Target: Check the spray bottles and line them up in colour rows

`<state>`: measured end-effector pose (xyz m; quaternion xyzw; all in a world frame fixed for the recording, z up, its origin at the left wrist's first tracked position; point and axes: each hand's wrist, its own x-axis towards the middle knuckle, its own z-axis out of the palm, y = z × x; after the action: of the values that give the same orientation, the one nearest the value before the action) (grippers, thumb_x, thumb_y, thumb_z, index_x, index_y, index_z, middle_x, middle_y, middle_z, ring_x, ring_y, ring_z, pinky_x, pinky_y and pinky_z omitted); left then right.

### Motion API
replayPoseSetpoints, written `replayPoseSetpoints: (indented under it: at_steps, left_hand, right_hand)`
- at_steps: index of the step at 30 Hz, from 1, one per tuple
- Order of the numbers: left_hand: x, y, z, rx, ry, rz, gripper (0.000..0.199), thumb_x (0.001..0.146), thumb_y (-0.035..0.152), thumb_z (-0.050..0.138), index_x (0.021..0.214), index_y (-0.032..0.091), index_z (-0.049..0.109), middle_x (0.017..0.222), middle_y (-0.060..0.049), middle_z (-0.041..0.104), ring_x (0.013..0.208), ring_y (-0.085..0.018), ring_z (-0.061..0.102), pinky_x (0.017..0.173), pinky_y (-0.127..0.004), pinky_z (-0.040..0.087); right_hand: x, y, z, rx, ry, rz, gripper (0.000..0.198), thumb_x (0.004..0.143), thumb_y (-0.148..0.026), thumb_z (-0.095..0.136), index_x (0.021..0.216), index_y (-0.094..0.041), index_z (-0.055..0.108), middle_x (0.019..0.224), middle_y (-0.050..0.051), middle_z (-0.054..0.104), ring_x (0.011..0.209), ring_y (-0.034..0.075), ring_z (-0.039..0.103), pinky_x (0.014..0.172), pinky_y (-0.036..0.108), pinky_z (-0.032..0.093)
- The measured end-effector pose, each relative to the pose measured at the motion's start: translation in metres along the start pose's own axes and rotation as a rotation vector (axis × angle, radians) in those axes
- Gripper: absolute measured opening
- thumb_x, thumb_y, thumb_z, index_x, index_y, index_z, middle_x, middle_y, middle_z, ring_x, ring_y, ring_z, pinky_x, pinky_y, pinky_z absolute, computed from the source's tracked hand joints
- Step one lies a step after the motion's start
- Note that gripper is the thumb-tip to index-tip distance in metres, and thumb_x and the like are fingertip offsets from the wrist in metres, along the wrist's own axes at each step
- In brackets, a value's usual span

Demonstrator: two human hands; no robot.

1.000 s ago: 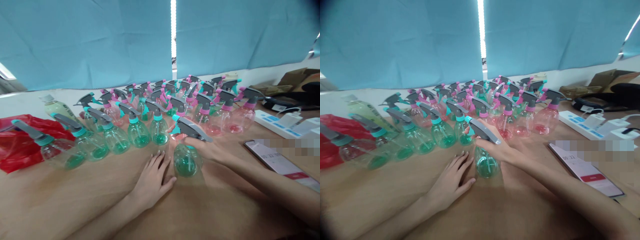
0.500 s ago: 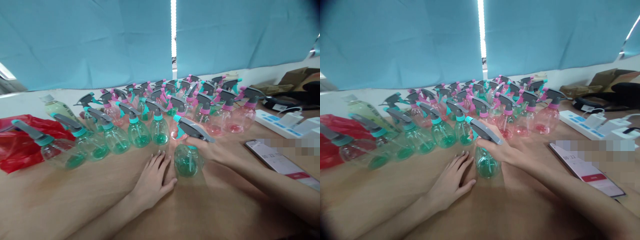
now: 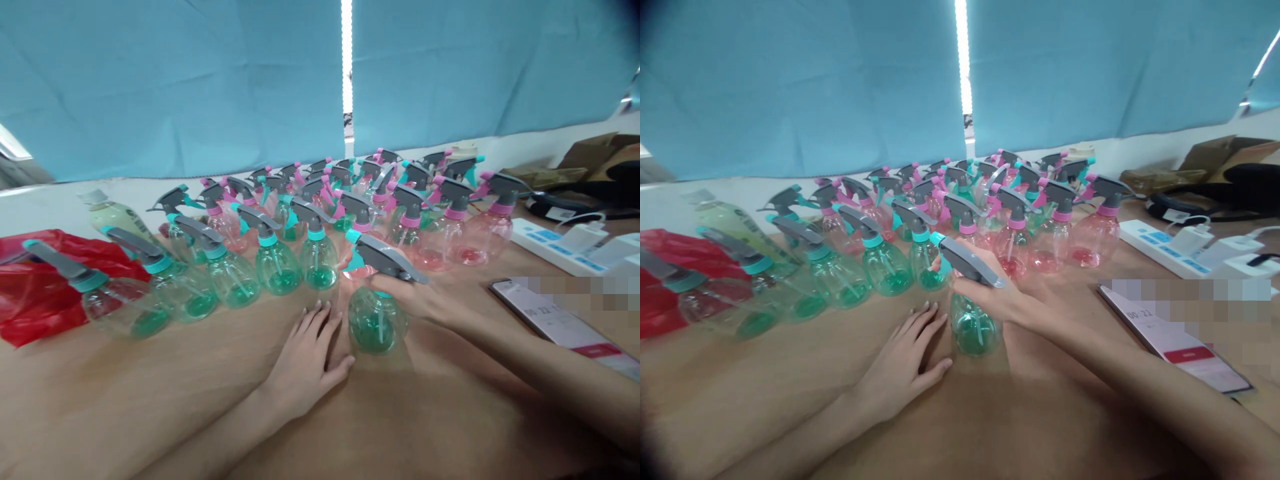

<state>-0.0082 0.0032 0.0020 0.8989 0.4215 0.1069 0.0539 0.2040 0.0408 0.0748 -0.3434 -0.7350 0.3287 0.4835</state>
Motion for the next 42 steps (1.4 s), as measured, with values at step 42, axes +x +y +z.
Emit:
replayPoseSetpoints:
  at_steps: [42]
  left_hand:
    - [0.000,-0.001,0.000,0.025,-0.002,0.003,0.059,0.094,0.046,0.052,0.141,0.013,0.040,0.150,-0.018,0.037,0.139,-0.033,0.032,0.111,-0.054,0.028]
  right_hand:
    - [0.003,-0.009,0.006,0.162,-0.019,0.025,0.046,0.069,-0.017,0.049,0.112,-0.027,0.063,0.100,0.002,0.069,0.087,0.020,0.065,0.084,0.039,0.052]
